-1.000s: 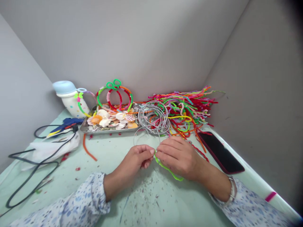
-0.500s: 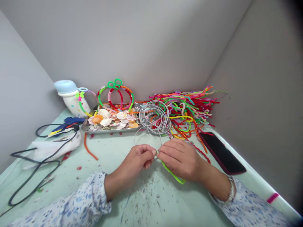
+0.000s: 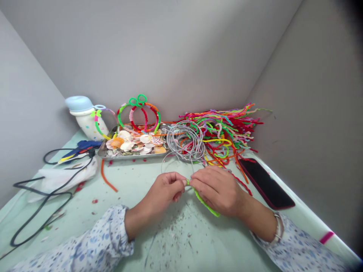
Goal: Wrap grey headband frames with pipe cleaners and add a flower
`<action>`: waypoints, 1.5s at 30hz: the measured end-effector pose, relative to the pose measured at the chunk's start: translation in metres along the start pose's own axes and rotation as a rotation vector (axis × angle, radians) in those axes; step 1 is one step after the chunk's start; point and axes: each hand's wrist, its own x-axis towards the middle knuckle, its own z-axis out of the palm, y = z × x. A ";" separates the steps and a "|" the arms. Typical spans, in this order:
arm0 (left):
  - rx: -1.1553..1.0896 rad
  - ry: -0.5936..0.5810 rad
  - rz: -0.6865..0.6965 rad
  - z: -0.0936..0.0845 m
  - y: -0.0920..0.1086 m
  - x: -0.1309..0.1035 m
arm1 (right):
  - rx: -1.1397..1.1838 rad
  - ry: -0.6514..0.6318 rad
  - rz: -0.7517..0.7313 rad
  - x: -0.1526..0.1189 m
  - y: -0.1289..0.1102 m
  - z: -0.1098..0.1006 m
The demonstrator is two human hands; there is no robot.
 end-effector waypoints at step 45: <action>0.038 0.185 0.146 -0.011 0.003 0.005 | 0.105 0.008 0.351 0.012 0.018 -0.024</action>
